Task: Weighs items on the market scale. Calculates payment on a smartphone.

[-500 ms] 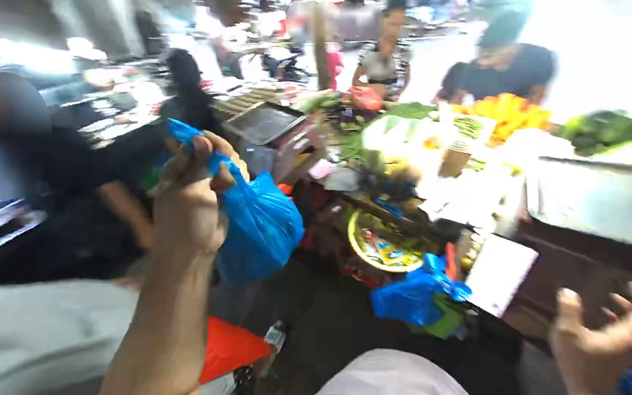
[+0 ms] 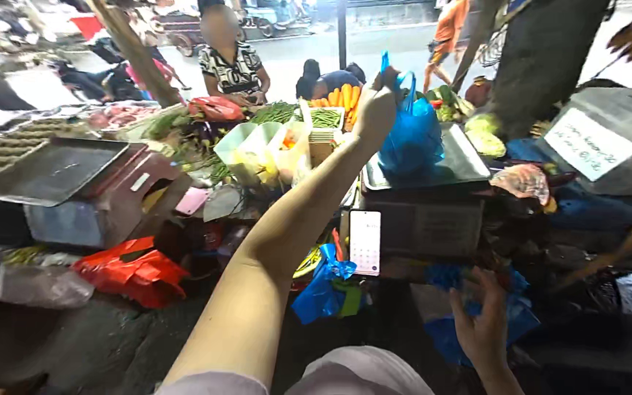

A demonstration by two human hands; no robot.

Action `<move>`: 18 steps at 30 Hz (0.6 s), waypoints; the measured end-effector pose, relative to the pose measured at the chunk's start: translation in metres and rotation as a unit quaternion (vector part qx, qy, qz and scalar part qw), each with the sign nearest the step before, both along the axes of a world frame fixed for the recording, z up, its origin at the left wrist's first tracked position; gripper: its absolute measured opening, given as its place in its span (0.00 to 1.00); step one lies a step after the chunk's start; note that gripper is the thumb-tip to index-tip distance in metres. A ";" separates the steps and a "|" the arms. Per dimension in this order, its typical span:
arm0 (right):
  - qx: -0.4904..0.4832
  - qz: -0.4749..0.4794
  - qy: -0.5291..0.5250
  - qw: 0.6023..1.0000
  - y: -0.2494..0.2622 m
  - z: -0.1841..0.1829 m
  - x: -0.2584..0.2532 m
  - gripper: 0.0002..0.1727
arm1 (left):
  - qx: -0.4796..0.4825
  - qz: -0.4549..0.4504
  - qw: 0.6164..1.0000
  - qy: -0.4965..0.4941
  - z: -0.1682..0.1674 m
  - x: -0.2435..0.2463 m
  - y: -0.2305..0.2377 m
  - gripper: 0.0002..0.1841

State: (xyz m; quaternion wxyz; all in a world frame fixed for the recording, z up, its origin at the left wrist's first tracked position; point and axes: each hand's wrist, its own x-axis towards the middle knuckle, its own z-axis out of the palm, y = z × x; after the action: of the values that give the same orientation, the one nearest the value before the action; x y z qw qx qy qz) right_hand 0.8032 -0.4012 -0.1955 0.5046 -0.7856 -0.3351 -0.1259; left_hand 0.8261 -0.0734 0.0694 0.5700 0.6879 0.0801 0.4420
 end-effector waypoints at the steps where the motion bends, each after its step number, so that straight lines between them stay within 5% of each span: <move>1: 0.002 0.000 0.009 1.000 -0.005 -0.003 0.002 0.36 | 0.034 0.004 0.998 0.048 -0.019 0.011 0.007 0.18; 6: -0.023 0.040 0.016 0.999 -0.003 -0.006 0.005 0.31 | 0.174 -0.006 0.976 0.130 -0.058 0.007 0.000 0.19; 11: -0.037 0.113 -0.008 0.993 0.032 -0.007 0.008 0.29 | 0.434 0.059 0.876 0.201 -0.085 -0.008 -0.019 0.14; 18: 0.023 0.143 -0.055 0.988 0.055 0.012 0.017 0.27 | 0.408 0.090 0.877 0.236 -0.083 0.007 -0.030 0.16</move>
State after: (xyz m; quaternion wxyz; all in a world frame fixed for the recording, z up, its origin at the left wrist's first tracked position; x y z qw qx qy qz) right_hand 0.8198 -0.3461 -0.1836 0.5166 -0.7093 -0.4683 -0.1031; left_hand 0.8336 -0.1038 -0.0141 0.1603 0.9333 0.0862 0.3095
